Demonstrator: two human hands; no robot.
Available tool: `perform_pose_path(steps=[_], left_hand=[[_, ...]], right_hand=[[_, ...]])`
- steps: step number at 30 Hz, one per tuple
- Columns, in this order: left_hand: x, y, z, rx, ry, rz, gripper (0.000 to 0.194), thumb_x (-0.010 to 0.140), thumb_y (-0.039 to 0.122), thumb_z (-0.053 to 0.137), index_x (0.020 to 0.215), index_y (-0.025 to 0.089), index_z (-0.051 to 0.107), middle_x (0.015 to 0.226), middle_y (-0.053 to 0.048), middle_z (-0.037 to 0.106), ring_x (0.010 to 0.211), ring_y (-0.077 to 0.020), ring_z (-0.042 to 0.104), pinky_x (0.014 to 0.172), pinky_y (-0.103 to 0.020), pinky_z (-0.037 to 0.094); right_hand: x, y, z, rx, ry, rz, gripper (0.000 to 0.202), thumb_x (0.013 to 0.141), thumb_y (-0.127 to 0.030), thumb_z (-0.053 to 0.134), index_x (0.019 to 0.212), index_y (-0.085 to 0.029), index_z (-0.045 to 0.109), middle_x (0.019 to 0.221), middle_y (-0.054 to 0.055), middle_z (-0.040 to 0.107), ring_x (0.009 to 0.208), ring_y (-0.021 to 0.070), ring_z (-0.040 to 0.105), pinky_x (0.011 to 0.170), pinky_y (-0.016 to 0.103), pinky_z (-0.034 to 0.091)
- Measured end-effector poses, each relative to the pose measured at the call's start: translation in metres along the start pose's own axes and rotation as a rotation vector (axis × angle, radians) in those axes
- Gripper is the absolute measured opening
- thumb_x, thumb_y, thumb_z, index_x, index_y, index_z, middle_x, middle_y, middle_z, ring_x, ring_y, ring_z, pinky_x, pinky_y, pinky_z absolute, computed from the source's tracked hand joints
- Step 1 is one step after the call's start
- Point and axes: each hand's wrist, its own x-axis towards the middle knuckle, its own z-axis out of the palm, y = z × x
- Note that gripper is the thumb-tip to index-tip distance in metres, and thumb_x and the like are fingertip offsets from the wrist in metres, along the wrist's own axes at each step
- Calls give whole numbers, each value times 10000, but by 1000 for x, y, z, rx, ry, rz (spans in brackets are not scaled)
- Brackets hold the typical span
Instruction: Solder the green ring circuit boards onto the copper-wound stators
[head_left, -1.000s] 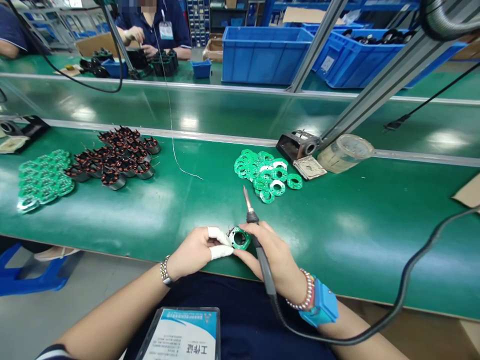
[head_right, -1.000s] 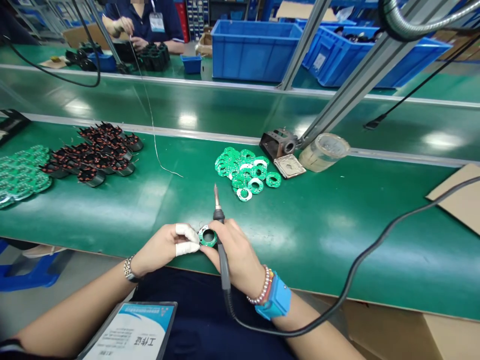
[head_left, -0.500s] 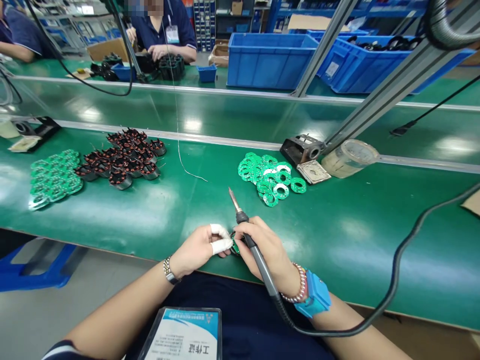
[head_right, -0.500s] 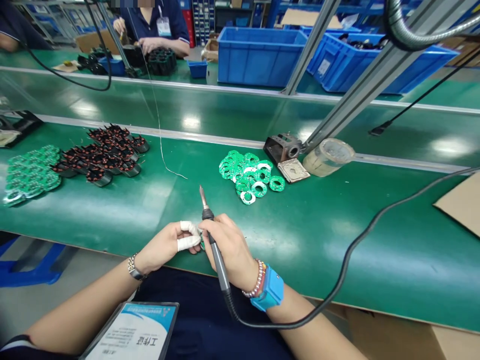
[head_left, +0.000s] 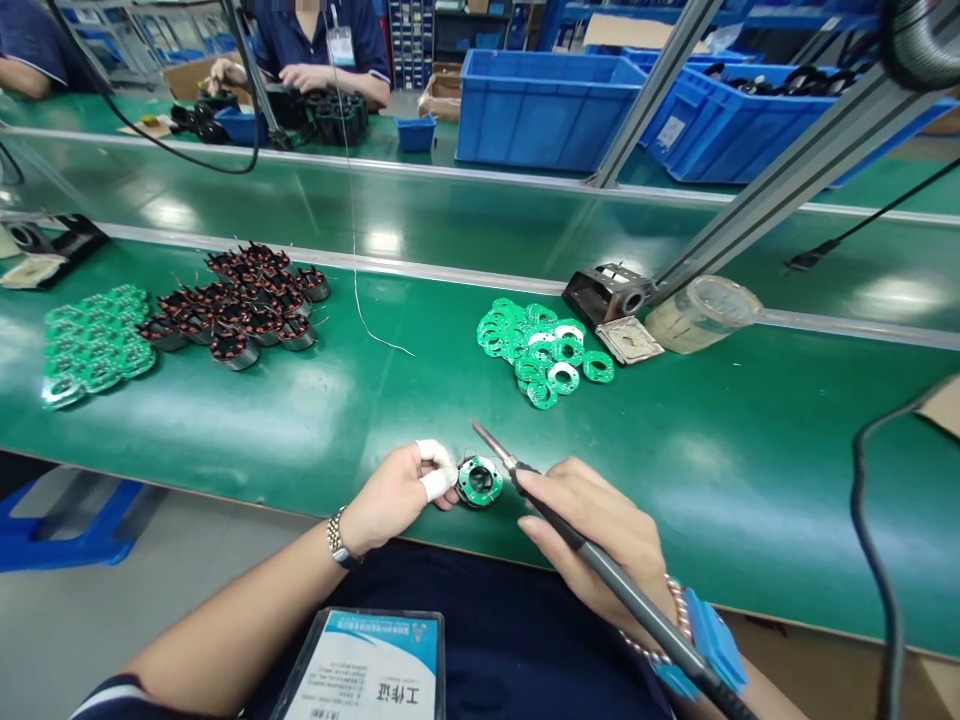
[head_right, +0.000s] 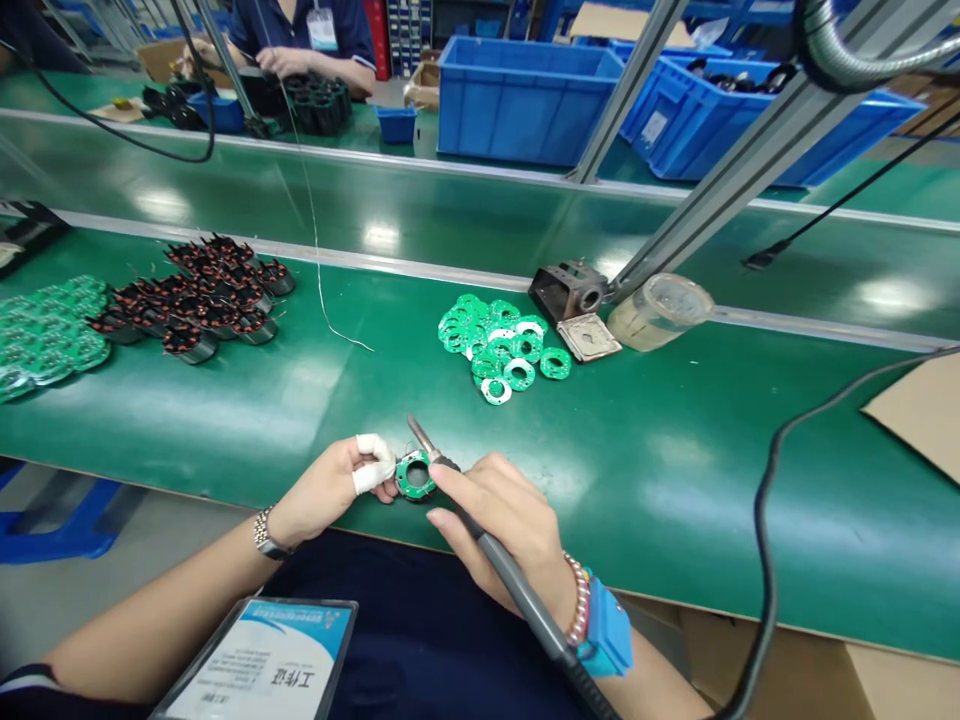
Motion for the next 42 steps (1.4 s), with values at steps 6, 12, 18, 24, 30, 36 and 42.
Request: perform_pose_path(steps=[6, 12, 18, 24, 30, 36, 42], left_hand=[[0, -2, -1, 12, 0, -4, 121, 715, 234, 576, 649, 147, 525, 568, 4, 602, 548, -110, 592, 575, -241, 485], [0, -1, -1, 21, 7, -11, 97, 717, 212, 565, 657, 146, 527, 564, 4, 607, 547, -109, 595, 575, -239, 487], [0, 0, 0, 20, 22, -23, 103, 707, 224, 577, 658, 146, 530, 560, 6, 607, 543, -111, 594, 565, -238, 484], [0, -1, 0, 32, 23, -26, 110, 704, 237, 570, 656, 149, 525, 560, 5, 603, 532, -112, 589, 565, -241, 481], [1, 1, -1, 33, 16, -27, 105, 702, 227, 567, 652, 150, 518, 563, 2, 606, 540, -115, 593, 570, -244, 482], [-2, -2, 1, 63, -8, -15, 143, 728, 262, 565, 653, 150, 519, 584, -8, 611, 557, -118, 596, 590, -249, 482], [24, 16, -39, 503, 19, 87, 190, 801, 326, 499, 831, 158, 585, 706, -41, 634, 638, -162, 596, 621, -298, 475]], right_hand=[[-3, -6, -8, 92, -52, 73, 230, 749, -57, 520, 918, -172, 624, 630, 39, 578, 570, 148, 517, 525, 291, 468], [-5, -6, -7, 116, -81, 93, 214, 751, -56, 517, 900, -157, 633, 604, 41, 567, 563, 149, 503, 505, 294, 449], [-4, -7, -6, 95, -86, 81, 208, 754, -75, 512, 893, -159, 642, 601, 42, 569, 561, 154, 523, 501, 291, 450], [-4, -8, -6, 98, -95, 47, 237, 745, -41, 508, 911, -157, 632, 606, 40, 573, 565, 148, 501, 512, 293, 447], [-4, -7, -10, 134, -53, 57, 264, 733, -26, 511, 933, -164, 616, 602, 29, 549, 561, 141, 490, 512, 283, 450], [-6, -7, -12, 148, -34, 60, 287, 728, -22, 508, 945, -177, 614, 591, 23, 539, 556, 144, 494, 510, 288, 455], [-5, -2, -32, 31, 56, 86, 272, 736, -36, 525, 928, -194, 635, 607, 19, 561, 561, 149, 529, 512, 289, 450]])
